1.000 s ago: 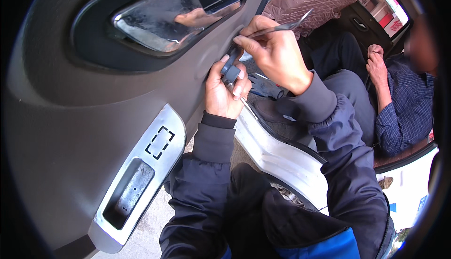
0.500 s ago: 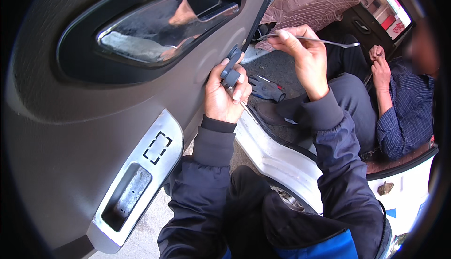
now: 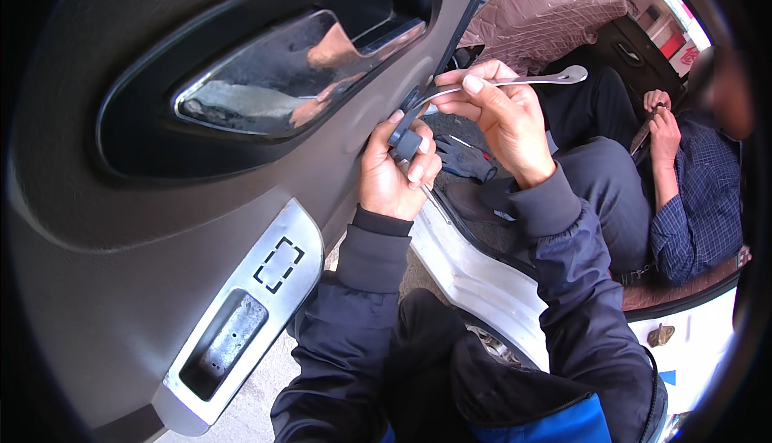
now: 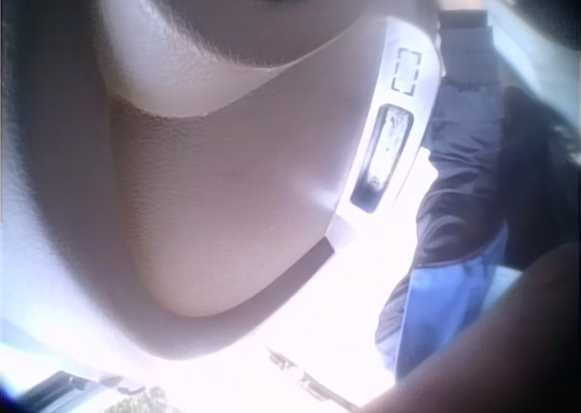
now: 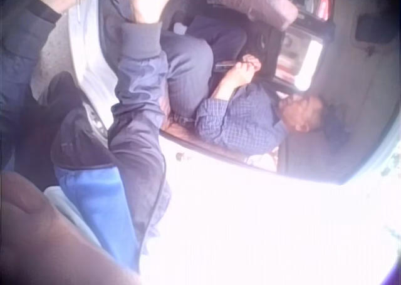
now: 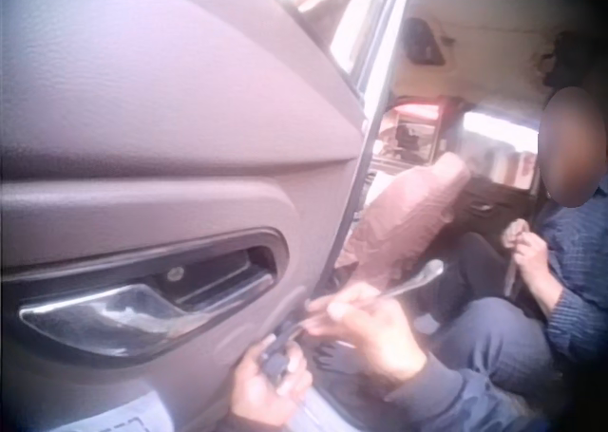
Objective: The person uses a screwdriver and a thin metal tool to pry and adjust the car door lock mechanism. They repeatedly insert the tool into the lock area, manipulate it, and then use the screwdriver to remove a small cover, revealing the internal components.
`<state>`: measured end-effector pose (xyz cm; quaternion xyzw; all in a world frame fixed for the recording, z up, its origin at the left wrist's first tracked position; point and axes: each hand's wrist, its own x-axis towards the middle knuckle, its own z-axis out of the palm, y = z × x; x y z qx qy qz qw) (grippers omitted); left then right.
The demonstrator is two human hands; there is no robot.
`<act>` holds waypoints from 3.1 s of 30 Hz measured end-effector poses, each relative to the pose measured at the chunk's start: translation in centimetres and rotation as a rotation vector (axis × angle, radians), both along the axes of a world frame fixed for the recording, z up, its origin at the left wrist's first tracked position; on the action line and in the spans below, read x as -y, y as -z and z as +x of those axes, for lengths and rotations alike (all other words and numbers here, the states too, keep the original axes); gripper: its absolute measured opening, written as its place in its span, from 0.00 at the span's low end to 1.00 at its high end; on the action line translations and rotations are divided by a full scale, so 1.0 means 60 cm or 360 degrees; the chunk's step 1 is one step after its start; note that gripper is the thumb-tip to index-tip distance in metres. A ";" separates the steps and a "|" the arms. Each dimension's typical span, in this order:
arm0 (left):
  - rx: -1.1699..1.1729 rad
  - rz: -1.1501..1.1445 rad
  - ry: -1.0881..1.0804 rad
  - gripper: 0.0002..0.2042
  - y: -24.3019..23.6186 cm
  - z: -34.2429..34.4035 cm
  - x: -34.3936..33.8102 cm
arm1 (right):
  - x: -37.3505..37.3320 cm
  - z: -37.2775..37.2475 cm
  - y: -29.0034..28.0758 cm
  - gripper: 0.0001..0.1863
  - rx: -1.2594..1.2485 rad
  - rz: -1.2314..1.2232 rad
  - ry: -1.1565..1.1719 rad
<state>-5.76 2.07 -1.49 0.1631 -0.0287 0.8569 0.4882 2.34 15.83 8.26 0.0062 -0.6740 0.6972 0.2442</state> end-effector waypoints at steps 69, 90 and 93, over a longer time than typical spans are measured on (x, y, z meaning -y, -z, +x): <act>0.0191 -0.0136 -0.0064 0.14 -0.019 0.001 0.002 | 0.025 -0.049 0.003 0.10 0.0268 0.0049 0.0087; 0.0199 -0.0158 -0.0059 0.19 -0.019 0.009 0.005 | -0.025 -0.041 0.037 0.07 0.0268 -0.0760 -0.0150; 0.0205 -0.0160 -0.0056 0.20 -0.020 0.010 0.006 | -0.033 -0.043 0.033 0.06 0.0308 -0.0753 -0.0195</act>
